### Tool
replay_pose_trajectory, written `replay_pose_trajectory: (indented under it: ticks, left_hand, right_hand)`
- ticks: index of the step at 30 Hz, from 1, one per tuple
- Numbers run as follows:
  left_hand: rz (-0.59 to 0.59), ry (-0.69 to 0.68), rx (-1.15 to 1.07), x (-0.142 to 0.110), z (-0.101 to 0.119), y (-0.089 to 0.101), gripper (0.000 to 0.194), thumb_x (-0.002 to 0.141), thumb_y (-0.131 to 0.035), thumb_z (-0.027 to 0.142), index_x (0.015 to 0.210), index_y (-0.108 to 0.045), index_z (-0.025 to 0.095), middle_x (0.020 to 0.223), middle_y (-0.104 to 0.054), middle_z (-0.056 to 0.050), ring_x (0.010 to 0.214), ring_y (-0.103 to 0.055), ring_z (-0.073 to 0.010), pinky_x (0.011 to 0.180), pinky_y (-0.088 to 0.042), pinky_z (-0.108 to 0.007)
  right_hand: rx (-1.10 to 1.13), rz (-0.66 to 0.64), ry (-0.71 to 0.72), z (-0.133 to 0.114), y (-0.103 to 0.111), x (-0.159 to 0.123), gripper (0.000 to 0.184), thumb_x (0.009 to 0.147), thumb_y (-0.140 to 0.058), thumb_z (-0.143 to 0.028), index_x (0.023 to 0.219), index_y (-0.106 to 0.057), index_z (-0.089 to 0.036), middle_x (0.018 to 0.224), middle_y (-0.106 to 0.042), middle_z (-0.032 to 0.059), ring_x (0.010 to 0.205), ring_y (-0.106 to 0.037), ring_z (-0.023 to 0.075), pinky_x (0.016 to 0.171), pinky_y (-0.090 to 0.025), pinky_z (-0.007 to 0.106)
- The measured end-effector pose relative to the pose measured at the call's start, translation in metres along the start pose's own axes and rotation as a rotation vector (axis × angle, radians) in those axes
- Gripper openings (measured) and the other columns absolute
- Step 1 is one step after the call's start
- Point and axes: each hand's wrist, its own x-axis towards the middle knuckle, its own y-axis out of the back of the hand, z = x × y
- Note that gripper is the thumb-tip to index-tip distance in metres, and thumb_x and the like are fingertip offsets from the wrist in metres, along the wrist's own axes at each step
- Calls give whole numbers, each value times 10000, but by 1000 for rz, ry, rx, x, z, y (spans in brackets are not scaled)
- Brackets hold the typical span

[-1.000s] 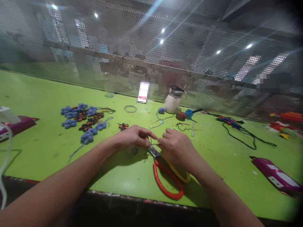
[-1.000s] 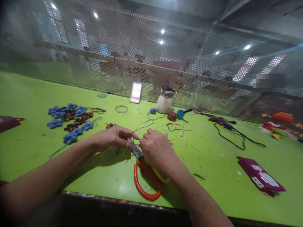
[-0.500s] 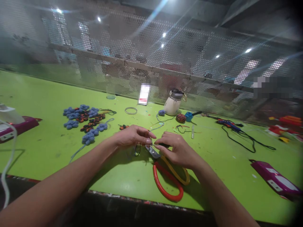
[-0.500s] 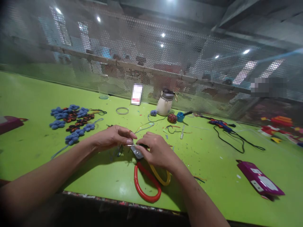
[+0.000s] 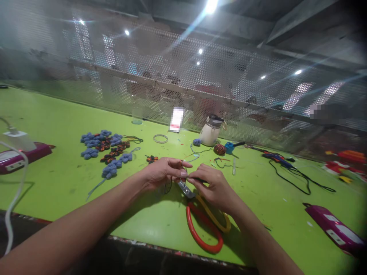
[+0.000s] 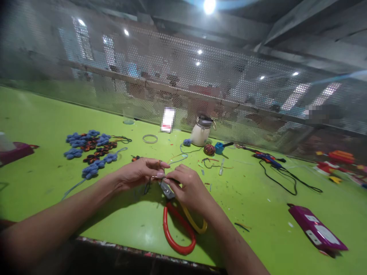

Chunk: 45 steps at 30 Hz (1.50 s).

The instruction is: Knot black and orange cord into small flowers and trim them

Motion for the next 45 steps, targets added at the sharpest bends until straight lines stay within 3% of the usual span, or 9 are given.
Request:
replay_pose_trajectory:
  ticks: [5,10,14,18,26,30,33,41,45]
  left_hand:
    - [10,49,-55,-1,2,-2,309,649,-707,86,952,-658,124,688,-602,-18,578,-525,-66,581,-383,-206]
    - [36,73,-66,-1,2,-1,345,654,-710,96,991,-639,121,682,-600,-25,593,-535,-66,553,-360,-186]
    - [23,96,-93,-3,7,-3,359,640,-719,92,988,-638,127,685,-598,-21,587,-525,-64,547,-354,-190]
    - [21,52,-102,-3,6,-6,373,621,-732,99,982,-646,142,692,-601,-15,588,-517,-70,545,-350,-205]
    - [18,-20,-115,-2,0,-8,361,588,-750,98,938,-665,129,708,-595,-21,648,-540,-99,645,-389,-252]
    - [-12,-62,-118,-2,3,-8,335,593,-742,96,917,-666,128,679,-574,-3,624,-514,-81,592,-361,-223]
    - [48,-75,-122,-1,5,-7,316,594,-727,76,901,-670,130,674,-575,1,589,-490,-60,544,-329,-199]
    - [121,-141,-77,0,4,-4,357,598,-716,70,944,-659,141,666,-555,11,610,-480,-73,568,-328,-209]
    - [118,-191,-29,1,2,-4,350,613,-723,115,954,-652,148,663,-550,13,608,-473,-82,587,-327,-230]
  right_hand:
    - [-4,30,-2,-2,-1,0,142,847,-512,-182,833,-648,-144,662,-592,36,627,-510,134,592,-368,242]
    - [-157,31,12,-1,-4,-3,212,879,-461,-227,837,-653,-146,629,-584,34,552,-495,122,547,-335,241]
    - [-214,60,17,-4,-4,-4,217,887,-441,-229,839,-638,-152,661,-605,48,596,-525,138,575,-351,248]
    - [-207,122,-4,-5,-3,-6,158,866,-480,-241,877,-600,-140,710,-632,60,620,-541,149,590,-360,256]
    - [-162,125,9,-6,-8,-6,172,869,-474,-243,778,-591,-155,644,-580,33,568,-468,132,559,-323,263]
    - [-22,163,-40,-10,-4,-3,112,844,-517,-219,827,-609,-159,702,-606,35,616,-513,130,588,-366,249]
    - [106,171,-117,-11,-1,-1,105,833,-527,-203,843,-624,-162,744,-632,41,658,-551,135,624,-403,249]
    - [658,115,-520,-10,-15,5,224,822,-523,-325,705,-582,-144,536,-526,-21,411,-427,75,422,-359,207]
    - [806,134,-574,-11,-18,6,223,792,-557,-359,734,-578,-144,539,-534,-30,380,-419,60,394,-351,197]
